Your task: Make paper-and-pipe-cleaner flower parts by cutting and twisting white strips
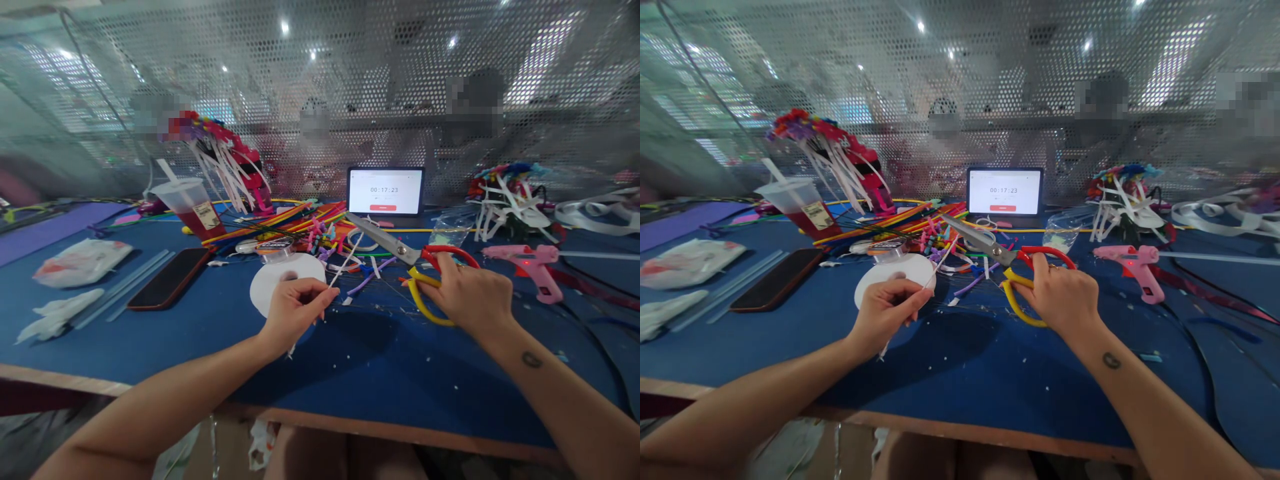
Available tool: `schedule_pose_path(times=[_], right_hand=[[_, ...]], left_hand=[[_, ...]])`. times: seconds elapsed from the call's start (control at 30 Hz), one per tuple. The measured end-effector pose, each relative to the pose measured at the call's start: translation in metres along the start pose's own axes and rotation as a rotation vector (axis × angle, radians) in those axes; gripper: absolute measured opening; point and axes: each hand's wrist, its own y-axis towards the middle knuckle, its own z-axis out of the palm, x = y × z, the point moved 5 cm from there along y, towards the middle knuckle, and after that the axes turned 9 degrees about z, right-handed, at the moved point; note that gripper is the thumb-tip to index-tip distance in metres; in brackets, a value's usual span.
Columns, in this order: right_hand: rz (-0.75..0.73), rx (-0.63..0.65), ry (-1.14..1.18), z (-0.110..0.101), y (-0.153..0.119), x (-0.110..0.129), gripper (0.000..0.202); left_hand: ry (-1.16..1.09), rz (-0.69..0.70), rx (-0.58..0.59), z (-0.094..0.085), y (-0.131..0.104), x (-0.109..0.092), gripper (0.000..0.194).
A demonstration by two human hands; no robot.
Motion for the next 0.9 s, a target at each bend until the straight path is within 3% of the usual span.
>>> schedule_pose_path(times=[0.2, 0.47, 0.7, 0.9], right_hand=[[0.072, -0.003, 0.062, -0.003, 0.004, -0.002, 0.053], [0.053, -0.003, 0.093, -0.006, 0.004, 0.001, 0.056], [0.094, 0.140, 0.176, 0.006, 0.005, -0.003, 0.049], [0.009, 0.059, 0.183, 0.001, 0.001, 0.006, 0.053]], left_hand=[[-0.020, -0.012, -0.003, 0.000, 0.000, 0.003, 0.019], [-0.072, -0.012, 0.016, 0.000, 0.002, 0.004, 0.021], [-0.262, -0.090, 0.065, 0.005, 0.003, 0.008, 0.024], [-0.364, -0.150, 0.066, 0.007, 0.004, 0.009, 0.027]])
